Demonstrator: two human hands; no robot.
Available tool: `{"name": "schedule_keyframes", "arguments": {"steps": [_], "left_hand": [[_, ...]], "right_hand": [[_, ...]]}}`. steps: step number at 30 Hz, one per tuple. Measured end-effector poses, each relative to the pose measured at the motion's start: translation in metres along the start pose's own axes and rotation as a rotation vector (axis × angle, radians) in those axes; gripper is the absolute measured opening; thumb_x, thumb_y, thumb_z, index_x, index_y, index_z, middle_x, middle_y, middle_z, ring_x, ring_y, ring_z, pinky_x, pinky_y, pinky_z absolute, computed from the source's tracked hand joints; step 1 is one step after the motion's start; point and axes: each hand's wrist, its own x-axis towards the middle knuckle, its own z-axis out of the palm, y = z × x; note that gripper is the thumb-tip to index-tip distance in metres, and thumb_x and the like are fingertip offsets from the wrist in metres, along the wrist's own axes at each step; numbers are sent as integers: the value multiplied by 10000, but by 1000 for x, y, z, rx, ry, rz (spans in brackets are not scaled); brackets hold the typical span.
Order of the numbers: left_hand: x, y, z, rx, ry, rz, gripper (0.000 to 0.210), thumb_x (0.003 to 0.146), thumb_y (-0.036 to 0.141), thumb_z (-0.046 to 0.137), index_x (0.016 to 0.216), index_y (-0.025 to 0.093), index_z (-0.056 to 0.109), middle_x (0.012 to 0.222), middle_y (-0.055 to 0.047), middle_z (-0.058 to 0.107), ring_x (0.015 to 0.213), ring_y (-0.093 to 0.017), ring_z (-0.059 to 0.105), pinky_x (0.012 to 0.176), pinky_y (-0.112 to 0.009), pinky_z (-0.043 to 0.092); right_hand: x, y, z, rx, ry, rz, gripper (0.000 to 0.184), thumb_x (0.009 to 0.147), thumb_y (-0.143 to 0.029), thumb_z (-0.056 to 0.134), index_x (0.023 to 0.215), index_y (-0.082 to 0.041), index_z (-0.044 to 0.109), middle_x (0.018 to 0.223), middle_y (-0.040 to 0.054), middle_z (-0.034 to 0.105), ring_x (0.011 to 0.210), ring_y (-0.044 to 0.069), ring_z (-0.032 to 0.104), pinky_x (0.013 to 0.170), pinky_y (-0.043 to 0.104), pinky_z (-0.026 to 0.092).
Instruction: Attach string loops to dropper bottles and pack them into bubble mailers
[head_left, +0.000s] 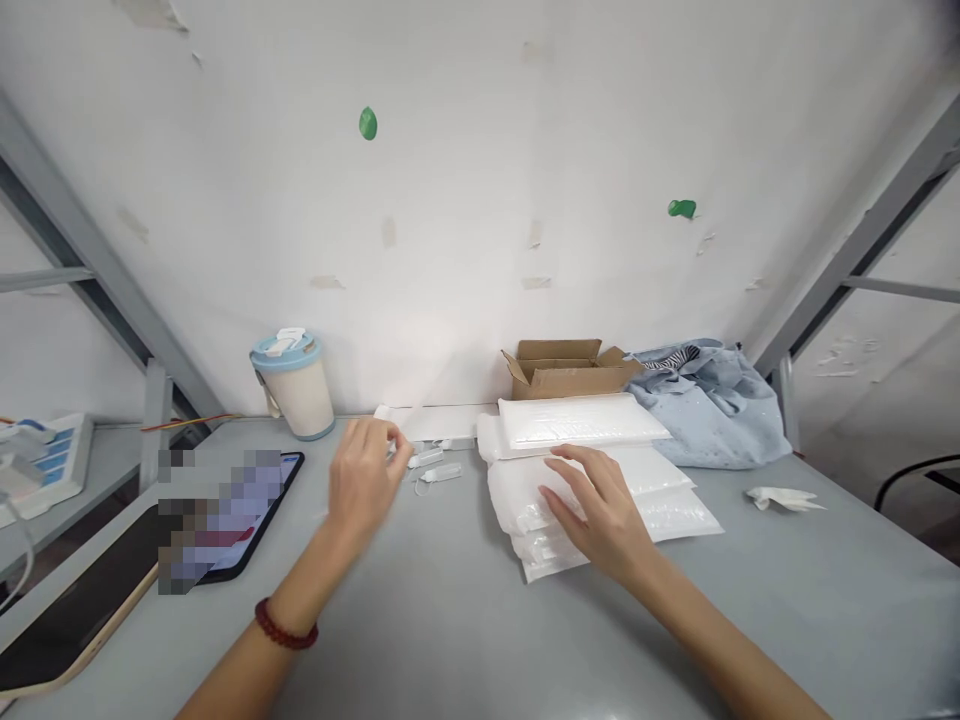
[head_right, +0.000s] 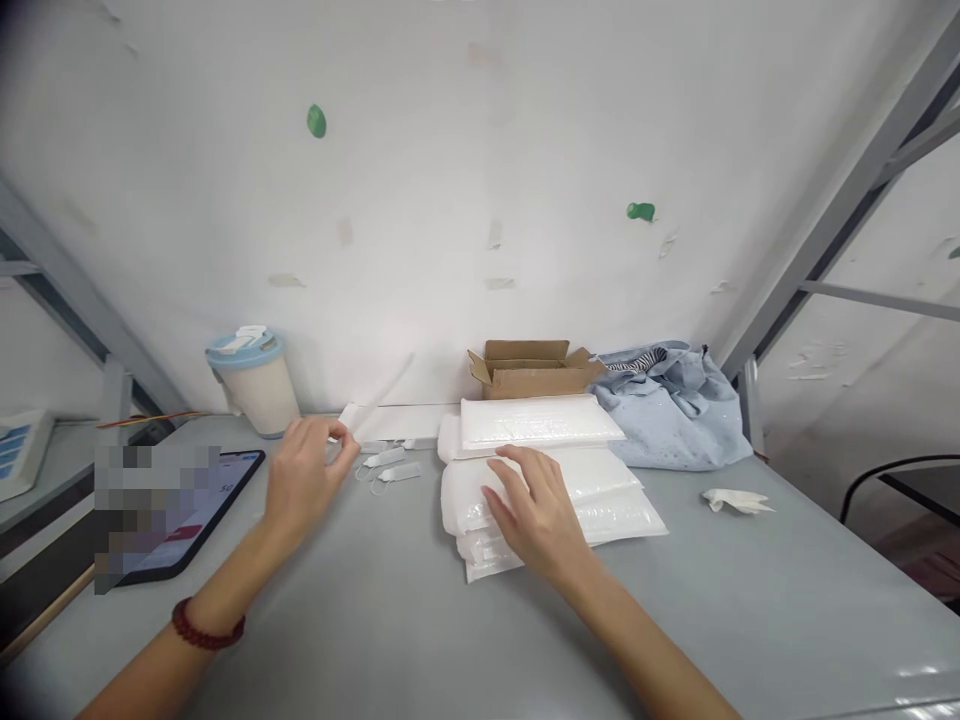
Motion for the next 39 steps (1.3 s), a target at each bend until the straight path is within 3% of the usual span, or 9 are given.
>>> {"name": "schedule_keyframes", "arguments": {"steps": [6,10,13,16,19,21,24,33,39], "left_hand": [[-19,57,-15,-197,122,589,138,836,63,498,844,171,583,815,-77,654,814,-208,587,715,-334,448],[-28,74,-18,-324,68,744,161,851,50,479,899,134,608,838,-97,666,857,-215,586,783,-356,456],[-25,65,-12,-435,-56,471,143,864,117,493,843,177,621,849,-75,663,881,-216,573,796,-373,459],[-15,42,-5,-504,-221,-104,170,859,263,508,951,197,635,1048,-103,648,1047,-270,535,869,-436,448],[-4,20,-5,-725,-528,-690,415,832,365,522,1202,178,541,1231,-131,592,1128,-279,540,866,-392,472],[0,13,-7,-992,-789,-863,449,824,388,531,1214,167,545,1185,-124,632,1075,-267,592,814,-345,493],[0,17,-10,-1276,-979,-855,428,781,374,604,1160,175,586,1013,-85,703,950,-251,646,742,-316,498],[-11,53,-19,-1300,-996,-537,228,774,378,652,913,199,641,565,48,571,582,-127,542,593,-234,403],[-13,55,-21,-1321,-982,-499,301,782,384,630,1032,218,639,751,2,610,708,-152,547,652,-247,422]], "right_hand": [[-2,-26,-13,-85,84,-329,251,849,-129,560,1092,-191,570,1069,86,683,1148,193,548,915,350,420],[-3,-34,-12,-167,-5,-248,229,892,-72,428,952,-190,615,955,46,712,958,185,626,866,377,375],[-4,-28,-7,-202,-73,-158,209,854,-22,435,861,-160,592,842,58,691,822,202,625,761,378,395],[-3,-23,-5,-215,-59,-136,156,824,-18,475,829,-146,565,837,92,673,786,220,602,687,355,421],[-2,-25,-7,-205,-31,-99,142,794,-7,499,811,-139,545,891,133,669,843,257,593,690,366,440],[-1,-30,-7,-190,-33,-76,141,785,-9,493,813,-140,538,936,150,664,901,279,588,717,387,446],[-3,-36,-7,-174,-74,-81,173,767,-31,463,875,-132,551,1018,176,649,989,306,570,776,434,438],[-8,-48,-10,-48,-503,-143,780,703,-474,595,1365,-140,349,1443,278,275,1333,448,191,947,663,241],[-14,-56,-9,9,-544,-149,893,625,-507,652,1370,-127,339,1311,250,432,1248,415,319,976,636,242]]}}
